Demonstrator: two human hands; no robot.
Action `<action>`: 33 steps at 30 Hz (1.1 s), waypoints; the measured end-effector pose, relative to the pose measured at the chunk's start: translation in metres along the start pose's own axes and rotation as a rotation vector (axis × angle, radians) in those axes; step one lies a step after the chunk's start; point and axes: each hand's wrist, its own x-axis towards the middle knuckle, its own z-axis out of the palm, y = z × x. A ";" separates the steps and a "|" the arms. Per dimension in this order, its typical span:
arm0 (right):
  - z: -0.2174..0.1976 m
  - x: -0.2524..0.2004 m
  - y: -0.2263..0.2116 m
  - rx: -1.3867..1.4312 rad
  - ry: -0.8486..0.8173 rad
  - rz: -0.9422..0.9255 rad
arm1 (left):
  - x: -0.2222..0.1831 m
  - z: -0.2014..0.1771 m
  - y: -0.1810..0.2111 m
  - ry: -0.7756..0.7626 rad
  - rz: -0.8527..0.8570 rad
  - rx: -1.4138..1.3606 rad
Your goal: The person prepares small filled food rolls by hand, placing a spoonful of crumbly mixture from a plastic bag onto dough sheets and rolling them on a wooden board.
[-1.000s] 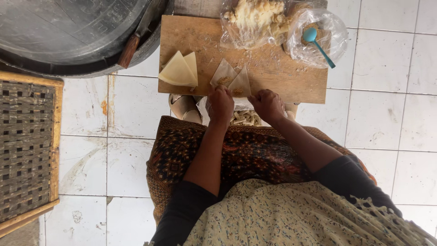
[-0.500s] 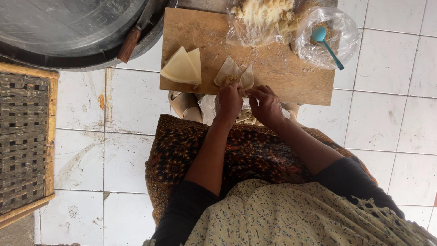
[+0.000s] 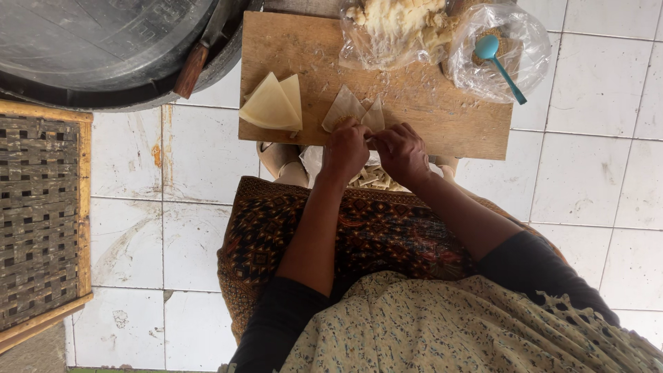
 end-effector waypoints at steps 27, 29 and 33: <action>-0.010 0.009 0.018 -0.172 -0.048 -0.323 | 0.009 0.011 -0.002 -0.074 0.024 0.143; -0.015 0.002 0.023 -0.159 -0.119 -0.250 | 0.007 0.010 0.003 -0.111 0.011 0.139; -0.023 -0.002 0.030 -0.110 -0.187 -0.114 | 0.009 0.010 0.011 -0.152 -0.070 0.135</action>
